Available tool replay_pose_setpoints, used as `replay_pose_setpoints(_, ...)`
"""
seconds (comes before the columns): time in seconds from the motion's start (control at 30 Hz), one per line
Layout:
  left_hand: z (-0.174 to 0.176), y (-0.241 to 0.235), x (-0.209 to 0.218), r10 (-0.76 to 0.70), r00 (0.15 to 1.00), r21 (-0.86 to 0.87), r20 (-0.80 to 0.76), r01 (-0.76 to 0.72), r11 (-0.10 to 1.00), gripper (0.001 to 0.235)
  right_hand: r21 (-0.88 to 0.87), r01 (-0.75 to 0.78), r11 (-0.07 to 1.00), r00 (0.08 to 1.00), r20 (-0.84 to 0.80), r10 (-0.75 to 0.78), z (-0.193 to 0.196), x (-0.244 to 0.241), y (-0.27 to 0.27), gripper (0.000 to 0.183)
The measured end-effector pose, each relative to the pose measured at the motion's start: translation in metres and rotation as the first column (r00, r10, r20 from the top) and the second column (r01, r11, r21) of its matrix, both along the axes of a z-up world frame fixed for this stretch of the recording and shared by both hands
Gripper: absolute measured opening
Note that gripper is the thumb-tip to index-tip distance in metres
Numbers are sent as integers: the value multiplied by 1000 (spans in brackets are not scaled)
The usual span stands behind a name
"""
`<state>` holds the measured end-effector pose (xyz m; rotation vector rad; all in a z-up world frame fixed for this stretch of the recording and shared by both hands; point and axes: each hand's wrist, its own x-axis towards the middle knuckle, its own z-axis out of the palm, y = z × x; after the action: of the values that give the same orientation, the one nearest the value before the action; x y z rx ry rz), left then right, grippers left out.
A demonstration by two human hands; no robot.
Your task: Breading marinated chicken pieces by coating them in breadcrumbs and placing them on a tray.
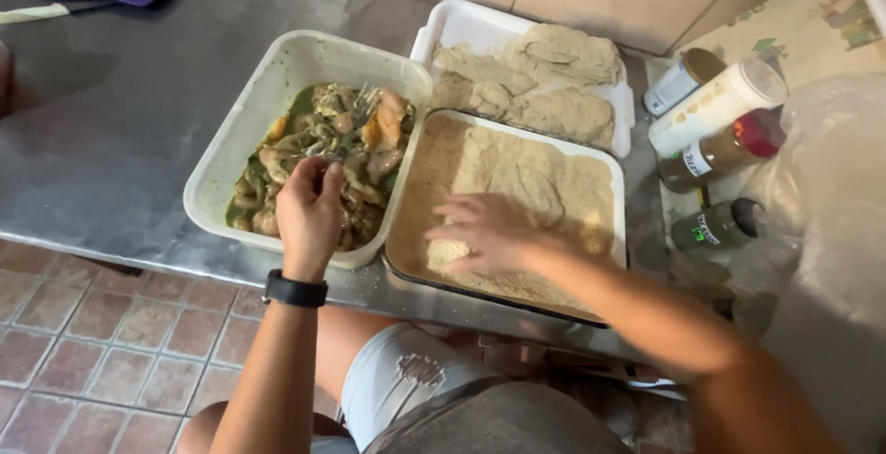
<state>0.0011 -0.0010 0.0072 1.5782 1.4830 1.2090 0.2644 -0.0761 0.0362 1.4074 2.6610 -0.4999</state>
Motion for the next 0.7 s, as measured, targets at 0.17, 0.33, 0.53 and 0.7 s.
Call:
replay_pose_setpoints(0.17,-4,1,1,8,1000,-4,7,-8,1000,21,396,-68,916,990,138,15,-86,-6,31,55)
replay_pose_setpoints(0.33,1,1,-2,4,1000,-6,6,-4,1000,20,104,177,979,982,48,-182,-65,30,42,26)
replay_pose_setpoints(0.53,1,-1,1,4,999,-21,48,-3,1000,18,-154,831,534,483,-277,-831,-39,96,49,31)
replay_pose_setpoints(0.7,4,-4,0,-3,999,-29,54,5,1000,20,84,589,804,759,282,-586,17,54,13,83)
